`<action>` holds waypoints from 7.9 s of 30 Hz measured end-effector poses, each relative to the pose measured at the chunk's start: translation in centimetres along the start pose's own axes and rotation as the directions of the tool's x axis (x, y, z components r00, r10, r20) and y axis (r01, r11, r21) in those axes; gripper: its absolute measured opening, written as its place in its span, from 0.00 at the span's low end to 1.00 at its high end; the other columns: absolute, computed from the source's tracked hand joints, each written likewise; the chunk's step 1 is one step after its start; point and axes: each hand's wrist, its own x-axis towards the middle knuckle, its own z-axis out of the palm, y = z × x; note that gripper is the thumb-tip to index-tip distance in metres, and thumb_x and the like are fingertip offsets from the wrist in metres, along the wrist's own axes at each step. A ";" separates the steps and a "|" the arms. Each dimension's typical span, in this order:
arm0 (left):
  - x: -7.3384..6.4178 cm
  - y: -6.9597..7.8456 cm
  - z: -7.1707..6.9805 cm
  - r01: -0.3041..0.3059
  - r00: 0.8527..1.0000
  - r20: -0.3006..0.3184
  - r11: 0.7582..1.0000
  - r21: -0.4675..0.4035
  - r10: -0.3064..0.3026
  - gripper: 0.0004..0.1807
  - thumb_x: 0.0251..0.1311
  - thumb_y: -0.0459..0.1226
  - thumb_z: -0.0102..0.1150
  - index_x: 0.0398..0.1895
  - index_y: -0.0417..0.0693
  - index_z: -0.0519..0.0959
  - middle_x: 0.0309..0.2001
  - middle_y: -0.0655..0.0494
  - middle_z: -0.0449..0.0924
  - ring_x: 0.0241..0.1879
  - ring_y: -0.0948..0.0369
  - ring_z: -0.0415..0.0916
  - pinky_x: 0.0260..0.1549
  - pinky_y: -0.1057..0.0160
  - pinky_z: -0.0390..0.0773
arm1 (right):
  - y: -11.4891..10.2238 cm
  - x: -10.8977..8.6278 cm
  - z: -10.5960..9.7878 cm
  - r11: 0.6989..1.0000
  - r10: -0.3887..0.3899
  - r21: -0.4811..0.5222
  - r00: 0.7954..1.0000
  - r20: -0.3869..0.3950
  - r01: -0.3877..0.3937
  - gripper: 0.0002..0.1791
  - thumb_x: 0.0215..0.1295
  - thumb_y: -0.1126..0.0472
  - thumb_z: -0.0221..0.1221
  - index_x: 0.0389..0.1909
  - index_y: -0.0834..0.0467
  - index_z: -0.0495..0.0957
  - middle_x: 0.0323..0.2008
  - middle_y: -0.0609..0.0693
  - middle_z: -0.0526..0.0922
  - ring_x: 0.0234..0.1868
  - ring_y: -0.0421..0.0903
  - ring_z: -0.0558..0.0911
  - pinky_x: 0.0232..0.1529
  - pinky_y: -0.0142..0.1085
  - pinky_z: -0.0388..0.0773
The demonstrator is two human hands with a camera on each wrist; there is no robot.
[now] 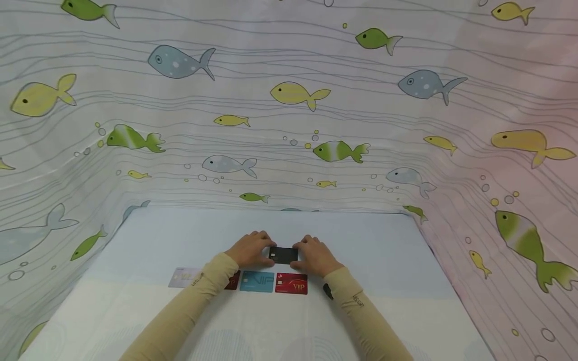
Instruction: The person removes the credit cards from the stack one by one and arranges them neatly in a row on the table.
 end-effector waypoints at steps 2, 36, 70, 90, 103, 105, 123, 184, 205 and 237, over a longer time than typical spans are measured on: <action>0.0 0.1 -0.1 -0.003 1.000 0.001 1.000 -0.005 0.003 0.29 0.56 0.53 0.74 0.58 0.49 0.83 0.52 0.51 0.78 0.50 0.54 0.75 0.51 0.51 0.78 | 0.1 0.1 -0.1 1.000 -0.006 -0.003 1.000 -0.001 0.006 0.29 0.59 0.45 0.72 0.59 0.52 0.81 0.51 0.51 0.77 0.51 0.50 0.76 0.56 0.48 0.76; -0.9 0.6 0.5 -0.092 0.986 -0.123 0.983 0.158 0.112 0.28 0.57 0.53 0.73 0.56 0.50 0.82 0.51 0.53 0.79 0.57 0.52 0.74 0.57 0.50 0.75 | -0.8 -0.2 0.0 0.992 -0.066 -0.109 0.997 -0.030 0.063 0.33 0.54 0.44 0.75 0.56 0.57 0.78 0.48 0.50 0.79 0.46 0.45 0.75 0.54 0.43 0.78; -2.6 5.5 0.1 -0.195 0.957 -0.194 0.972 0.130 0.218 0.29 0.61 0.59 0.65 0.59 0.53 0.81 0.50 0.56 0.77 0.56 0.58 0.73 0.57 0.56 0.75 | 2.0 -6.3 -2.9 0.995 -0.104 -0.012 0.990 -0.099 0.103 0.30 0.50 0.44 0.77 0.55 0.46 0.82 0.50 0.41 0.80 0.47 0.43 0.79 0.49 0.44 0.78; -1.0 8.1 1.6 -0.251 0.937 -0.238 0.966 0.058 0.257 0.28 0.61 0.59 0.66 0.58 0.55 0.81 0.49 0.58 0.77 0.54 0.59 0.74 0.50 0.59 0.78 | 4.2 -9.9 -3.9 0.996 -0.085 0.026 0.990 -0.113 0.088 0.31 0.55 0.44 0.74 0.60 0.44 0.79 0.52 0.38 0.78 0.41 0.40 0.77 0.38 0.37 0.77; 0.0 10.8 2.2 -0.231 0.936 -0.238 0.962 0.142 0.260 0.28 0.58 0.59 0.68 0.56 0.56 0.82 0.47 0.59 0.78 0.50 0.60 0.76 0.52 0.60 0.77 | 5.3 -11.6 -4.7 0.999 -0.017 0.047 0.997 -0.075 0.021 0.30 0.55 0.46 0.74 0.59 0.47 0.80 0.52 0.40 0.77 0.41 0.42 0.77 0.35 0.36 0.75; 0.1 11.2 2.4 -0.227 0.936 -0.237 0.961 0.157 0.260 0.27 0.58 0.59 0.68 0.55 0.55 0.82 0.46 0.59 0.78 0.49 0.60 0.77 0.51 0.60 0.78 | 5.6 -11.8 -4.6 0.999 -0.017 0.042 0.997 -0.074 0.021 0.30 0.55 0.45 0.74 0.58 0.47 0.80 0.52 0.39 0.77 0.41 0.42 0.77 0.35 0.36 0.75; 0.4 12.5 3.2 -0.188 0.960 -0.170 0.963 0.195 0.222 0.27 0.56 0.60 0.69 0.54 0.57 0.83 0.45 0.61 0.79 0.48 0.60 0.76 0.48 0.60 0.77 | 6.2 -12.4 -3.9 0.999 0.007 0.040 0.999 -0.038 -0.005 0.30 0.54 0.45 0.75 0.57 0.49 0.80 0.51 0.40 0.78 0.41 0.41 0.77 0.36 0.36 0.77; 0.7 11.8 3.8 -0.195 0.969 -0.121 0.968 0.161 0.215 0.28 0.55 0.61 0.69 0.53 0.57 0.85 0.43 0.61 0.78 0.43 0.62 0.74 0.45 0.62 0.76 | 6.9 -12.1 -2.0 0.995 -0.061 0.073 0.997 -0.046 0.064 0.29 0.56 0.45 0.74 0.56 0.52 0.81 0.49 0.45 0.76 0.42 0.43 0.76 0.40 0.39 0.77; 0.7 5.1 -0.5 -0.064 0.987 -0.143 0.994 0.092 0.077 0.27 0.58 0.52 0.72 0.58 0.53 0.82 0.52 0.53 0.80 0.54 0.54 0.76 0.55 0.52 0.77 | 6.0 -10.3 -3.1 0.995 0.067 0.079 0.994 -0.091 -0.059 0.30 0.64 0.47 0.69 0.64 0.53 0.76 0.53 0.47 0.78 0.46 0.45 0.78 0.41 0.42 0.78; -0.3 0.4 0.5 0.044 0.998 -0.048 0.999 0.003 -0.044 0.32 0.55 0.55 0.73 0.60 0.50 0.82 0.53 0.50 0.80 0.52 0.52 0.76 0.54 0.49 0.76 | 1.6 -3.0 -1.8 0.999 0.037 0.025 0.999 -0.031 -0.036 0.35 0.60 0.44 0.71 0.66 0.51 0.75 0.57 0.49 0.78 0.50 0.47 0.80 0.53 0.46 0.81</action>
